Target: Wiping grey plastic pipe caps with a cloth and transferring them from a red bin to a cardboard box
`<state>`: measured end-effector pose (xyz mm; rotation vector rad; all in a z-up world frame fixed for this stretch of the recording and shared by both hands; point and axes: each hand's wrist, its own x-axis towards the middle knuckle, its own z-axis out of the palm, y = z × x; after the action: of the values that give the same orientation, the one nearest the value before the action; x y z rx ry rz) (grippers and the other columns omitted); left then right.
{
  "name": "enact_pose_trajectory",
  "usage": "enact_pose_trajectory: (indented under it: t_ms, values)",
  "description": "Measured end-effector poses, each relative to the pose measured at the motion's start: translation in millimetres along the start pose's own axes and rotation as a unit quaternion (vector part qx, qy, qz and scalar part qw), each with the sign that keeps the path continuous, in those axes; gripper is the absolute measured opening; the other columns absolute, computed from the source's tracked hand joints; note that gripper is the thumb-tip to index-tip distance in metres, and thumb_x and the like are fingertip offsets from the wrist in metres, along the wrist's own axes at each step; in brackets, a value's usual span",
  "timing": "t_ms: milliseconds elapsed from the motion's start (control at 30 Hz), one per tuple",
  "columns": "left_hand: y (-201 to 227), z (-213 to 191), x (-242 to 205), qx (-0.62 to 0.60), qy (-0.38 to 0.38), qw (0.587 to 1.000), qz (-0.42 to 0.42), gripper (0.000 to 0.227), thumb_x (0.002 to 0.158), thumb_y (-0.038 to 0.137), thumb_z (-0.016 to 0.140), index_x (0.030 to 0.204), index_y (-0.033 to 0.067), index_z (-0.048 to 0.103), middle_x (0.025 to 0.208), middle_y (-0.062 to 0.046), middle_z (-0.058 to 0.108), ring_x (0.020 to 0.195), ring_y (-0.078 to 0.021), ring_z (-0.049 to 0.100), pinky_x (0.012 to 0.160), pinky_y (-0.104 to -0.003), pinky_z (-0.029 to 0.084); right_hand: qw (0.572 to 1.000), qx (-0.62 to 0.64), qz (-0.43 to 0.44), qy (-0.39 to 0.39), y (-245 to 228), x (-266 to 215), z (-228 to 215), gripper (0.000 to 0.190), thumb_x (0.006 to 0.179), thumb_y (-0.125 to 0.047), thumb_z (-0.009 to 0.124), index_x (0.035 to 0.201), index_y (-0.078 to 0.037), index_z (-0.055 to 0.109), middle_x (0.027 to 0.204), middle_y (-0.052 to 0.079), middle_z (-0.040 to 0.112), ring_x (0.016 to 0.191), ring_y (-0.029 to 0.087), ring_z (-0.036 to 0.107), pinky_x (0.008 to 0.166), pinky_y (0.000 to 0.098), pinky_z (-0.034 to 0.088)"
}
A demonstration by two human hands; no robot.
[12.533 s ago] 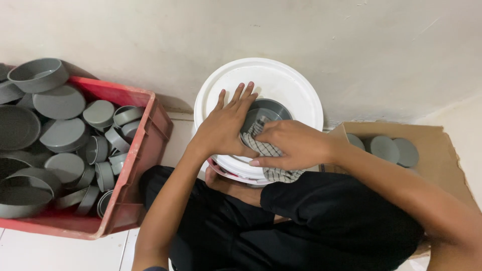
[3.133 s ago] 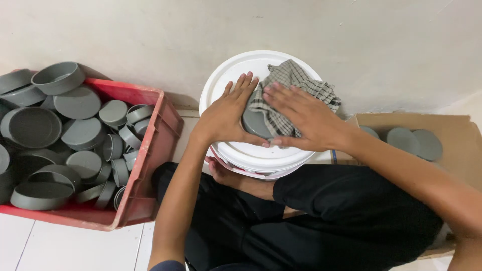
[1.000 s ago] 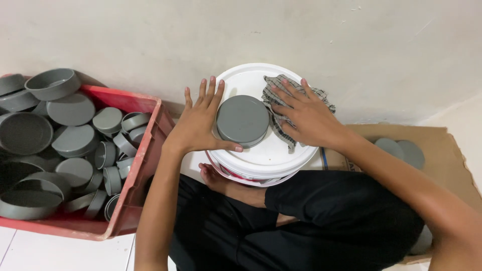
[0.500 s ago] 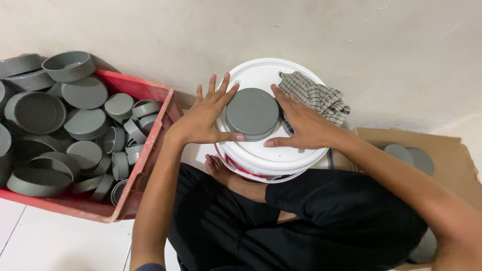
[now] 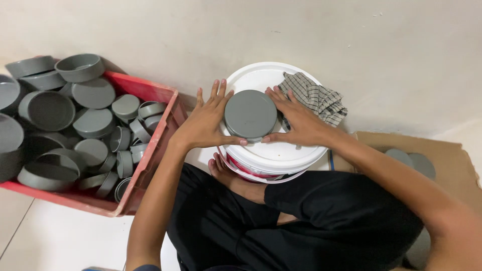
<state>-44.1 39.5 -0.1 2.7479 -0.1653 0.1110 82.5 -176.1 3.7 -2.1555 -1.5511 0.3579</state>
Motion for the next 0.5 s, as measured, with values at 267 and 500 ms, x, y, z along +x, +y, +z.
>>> enact_pose_trajectory:
  t_ms: [267, 500]
  values:
    - [34, -26, 0, -0.005, 0.054, 0.997, 0.055, 0.123, 0.060, 0.068, 0.072, 0.142, -0.0037, 0.015, 0.148, -0.026, 0.011, 0.138, -0.0394, 0.010, 0.107, -0.062, 0.007, 0.993, -0.023, -0.055, 0.099, -17, -29, -33, 0.101, 0.068, -0.045, 0.075, 0.141, 0.002, 0.023, 0.147, 0.021, 0.021, 0.136, 0.032, 0.015, 0.112, 0.0426, 0.009]
    - [94, -24, 47, 0.004, 0.032, 0.985, 0.168, 0.121, 0.069, 0.071, 0.064, 0.143, -0.0009, 0.000, 0.150, -0.020, -0.005, 0.140, -0.0314, -0.006, 0.113, -0.050, 0.001, 0.981, -0.127, 0.012, 0.144, -30, -112, -77, 0.107, 0.069, -0.041, 0.070, 0.144, -0.004, 0.003, 0.151, 0.018, 0.006, 0.141, 0.031, 0.005, 0.114, 0.0437, 0.010]
